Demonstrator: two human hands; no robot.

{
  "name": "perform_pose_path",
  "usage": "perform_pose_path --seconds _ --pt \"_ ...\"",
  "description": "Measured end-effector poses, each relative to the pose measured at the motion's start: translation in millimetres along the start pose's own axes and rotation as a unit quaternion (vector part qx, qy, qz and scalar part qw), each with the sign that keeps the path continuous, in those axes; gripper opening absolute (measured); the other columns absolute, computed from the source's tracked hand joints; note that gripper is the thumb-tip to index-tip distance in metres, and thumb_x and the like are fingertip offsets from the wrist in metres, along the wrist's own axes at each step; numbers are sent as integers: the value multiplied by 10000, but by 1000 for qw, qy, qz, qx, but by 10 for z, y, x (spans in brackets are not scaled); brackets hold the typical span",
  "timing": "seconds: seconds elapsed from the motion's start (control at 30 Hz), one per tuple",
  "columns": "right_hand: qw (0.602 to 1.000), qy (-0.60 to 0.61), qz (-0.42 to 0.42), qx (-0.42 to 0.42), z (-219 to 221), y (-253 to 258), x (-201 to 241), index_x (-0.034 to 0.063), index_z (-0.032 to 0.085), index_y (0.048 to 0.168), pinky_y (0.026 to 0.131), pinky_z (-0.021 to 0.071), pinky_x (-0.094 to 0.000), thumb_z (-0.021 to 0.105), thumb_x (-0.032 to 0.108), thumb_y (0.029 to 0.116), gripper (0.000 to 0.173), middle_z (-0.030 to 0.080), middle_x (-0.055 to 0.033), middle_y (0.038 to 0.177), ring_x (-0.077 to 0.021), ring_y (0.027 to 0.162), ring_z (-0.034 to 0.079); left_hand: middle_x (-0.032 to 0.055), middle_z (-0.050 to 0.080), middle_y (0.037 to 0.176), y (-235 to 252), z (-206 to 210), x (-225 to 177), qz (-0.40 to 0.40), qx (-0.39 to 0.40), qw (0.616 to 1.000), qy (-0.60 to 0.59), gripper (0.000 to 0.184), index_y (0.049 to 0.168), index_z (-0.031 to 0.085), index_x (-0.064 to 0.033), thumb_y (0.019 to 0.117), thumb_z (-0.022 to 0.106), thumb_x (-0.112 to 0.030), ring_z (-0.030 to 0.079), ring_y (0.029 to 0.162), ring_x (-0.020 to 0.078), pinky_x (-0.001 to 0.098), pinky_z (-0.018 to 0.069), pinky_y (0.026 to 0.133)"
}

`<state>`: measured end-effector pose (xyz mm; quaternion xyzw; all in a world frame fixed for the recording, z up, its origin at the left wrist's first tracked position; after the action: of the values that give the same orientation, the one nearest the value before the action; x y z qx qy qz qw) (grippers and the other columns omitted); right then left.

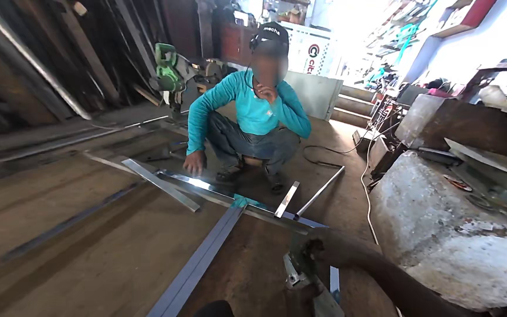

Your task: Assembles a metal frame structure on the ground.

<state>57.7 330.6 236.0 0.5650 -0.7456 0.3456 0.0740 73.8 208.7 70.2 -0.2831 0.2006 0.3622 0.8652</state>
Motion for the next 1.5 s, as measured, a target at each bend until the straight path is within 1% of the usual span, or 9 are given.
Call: perform_pose_path --seconds 0.1,0.3,0.5,0.6,0.9,1.1,1.2,1.33,1.5 --pt "999 43 8 -28 -28 -8 -24 53 694 1196 900 535 -347 639 44 963 239 665 -101 1157 -163 1001 644 172 707 867 6 2 3 5 7 1000 4 460 1113 557 76 670 682 96 716 732 233 401 621 652" --pt "997 9 78 -19 35 35 -6 30 607 1312 801 557 -426 488 407 1088 454 666 -155 1048 -236 849 658 190 705 865 27 -9 30 0 15 1000 -3 494 1122 546 81 651 695 81 717 723 243 401 621 642" --pt "1000 10 -7 -7 10 10 -24 45 667 1259 958 526 -388 611 137 1016 266 669 -129 1185 -202 1048 651 182 710 870 21 -14 24 8 11 1000 -10 499 1130 543 79 653 690 94 723 734 236 399 626 649" --pt "997 63 -12 -31 -27 -16 -24 34 707 1127 856 532 -312 651 55 959 178 678 -78 1068 -123 929 636 186 709 875 36 -22 24 9 12 1000 -11 501 1124 550 81 647 703 87 722 736 240 402 626 658" --pt "991 33 119 -44 104 65 -25 49 615 1297 740 549 -429 462 484 1079 510 655 -151 1011 -245 798 645 195 708 874 57 -11 31 6 5 1000 -14 502 1117 546 81 639 694 106 722 738 246 402 624 648" --pt "995 8 87 -56 73 37 6 55 686 1211 821 545 -435 560 353 1050 361 686 -128 1003 -229 853 660 185 705 874 11 21 25 2 4 1000 8 526 1143 536 81 644 703 94 717 729 242 409 624 644" --pt "990 85 59 -98 0 -6 -49 43 697 1159 718 556 -340 629 226 1014 243 674 -72 877 -145 717 634 170 706 867 8 25 31 0 -1 1000 11 486 1137 540 80 673 683 99 717 728 228 392 622 647" --pt "913 379 44 -145 -62 -38 -279 7 617 1003 600 589 -282 460 63 1063 177 657 -59 773 -139 625 659 167 711 858 31 -2 32 0 6 1000 -8 450 1120 547 76 688 665 115 721 727 224 382 626 646" --pt "857 483 136 -116 135 100 -789 79 612 907 524 485 -247 397 260 1087 334 631 -23 738 -118 593 593 159 696 857 21 22 1 -4 11 1000 6 420 1098 546 75 700 666 126 710 739 219 384 623 659"
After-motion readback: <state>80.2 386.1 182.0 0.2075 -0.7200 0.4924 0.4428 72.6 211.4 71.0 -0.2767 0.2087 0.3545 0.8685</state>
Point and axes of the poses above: each hand's wrist, its own y-axis towards the middle knuckle, its own z-axis out of the palm, x = y × z, the point moved 1 cm from there along y, towards the middle knuckle
